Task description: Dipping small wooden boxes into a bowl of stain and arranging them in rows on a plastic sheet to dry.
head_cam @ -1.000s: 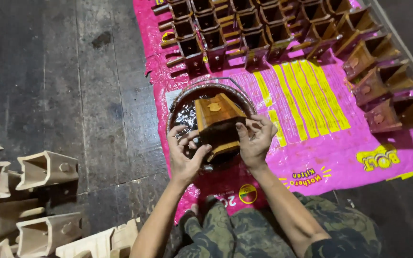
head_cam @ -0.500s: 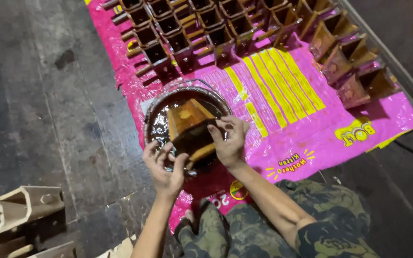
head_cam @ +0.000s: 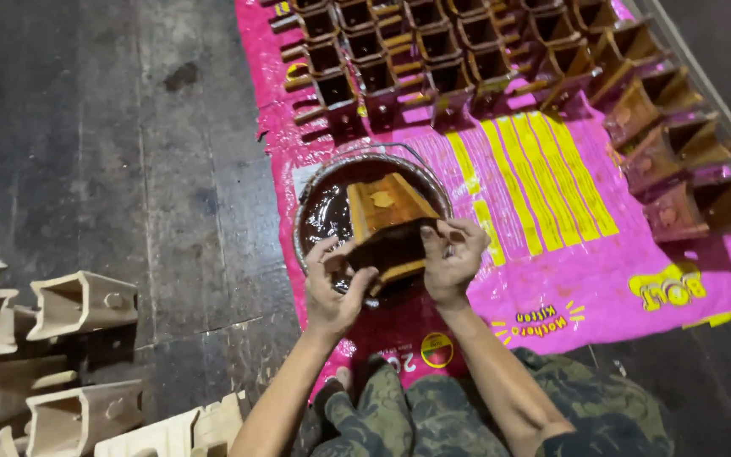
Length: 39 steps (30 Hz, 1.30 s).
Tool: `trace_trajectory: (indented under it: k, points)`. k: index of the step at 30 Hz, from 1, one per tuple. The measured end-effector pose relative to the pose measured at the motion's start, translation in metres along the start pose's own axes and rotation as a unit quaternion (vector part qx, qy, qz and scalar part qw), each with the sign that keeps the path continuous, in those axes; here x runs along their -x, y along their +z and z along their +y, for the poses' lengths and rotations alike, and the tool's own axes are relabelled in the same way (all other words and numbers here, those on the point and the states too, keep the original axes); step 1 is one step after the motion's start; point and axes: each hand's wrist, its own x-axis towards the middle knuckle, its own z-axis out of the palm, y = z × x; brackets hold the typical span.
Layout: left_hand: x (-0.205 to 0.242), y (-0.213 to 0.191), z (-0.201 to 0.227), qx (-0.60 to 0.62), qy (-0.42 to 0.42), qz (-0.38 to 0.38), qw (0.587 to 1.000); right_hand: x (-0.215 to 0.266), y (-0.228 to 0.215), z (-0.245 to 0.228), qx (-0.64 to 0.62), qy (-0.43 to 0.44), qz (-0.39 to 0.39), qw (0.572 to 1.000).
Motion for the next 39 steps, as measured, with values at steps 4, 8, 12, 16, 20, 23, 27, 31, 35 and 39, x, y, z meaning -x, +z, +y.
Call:
trace_trajectory:
  k: [4, 8, 12, 16, 20, 23, 27, 31, 35, 39]
  points:
    - [0.003, -0.001, 0.004, -0.015, 0.027, -0.014, 0.999, 0.002, -0.004, 0.005, -0.003, 0.014, -0.006, 1.0]
    - [-0.001, 0.001, -0.008, -0.023, 0.059, -0.003, 0.998, 0.001, 0.007, -0.004, -0.005, 0.016, -0.013, 1.0]
    - [0.004, -0.002, -0.009, -0.046, 0.095, -0.027, 0.994, 0.005, 0.007, -0.009, 0.003, -0.008, 0.02, 1.0]
    - [0.001, 0.001, -0.014, -0.009, 0.08, -0.009, 0.997, 0.004, 0.006, 0.011, 0.002, -0.004, 0.013, 1.0]
    - [0.012, -0.003, -0.018, -0.007, 0.067, -0.019, 0.998, 0.012, -0.007, 0.017, 0.01, 0.004, 0.024, 1.0]
    - [-0.002, 0.006, 0.016, -0.009, 0.067, -0.009, 0.998, 0.011, 0.002, 0.012, 0.005, 0.006, 0.015, 1.0]
    - [0.003, -0.002, -0.001, -0.016, 0.072, -0.028, 0.997, 0.019, -0.005, 0.012, -0.005, 0.017, 0.009, 1.0]
    - [0.001, 0.001, 0.008, -0.004, 0.103, -0.013, 0.995, 0.017, -0.004, 0.016, -0.023, 0.016, 0.021, 0.999]
    - [0.001, 0.0, -0.013, -0.046, 0.127, -0.016, 0.991, 0.011, -0.004, 0.007, -0.03, 0.001, 0.032, 0.999]
    - [-0.006, 0.002, -0.006, -0.011, 0.075, -0.004, 0.997, 0.002, 0.006, 0.005, -0.041, 0.006, 0.028, 0.999]
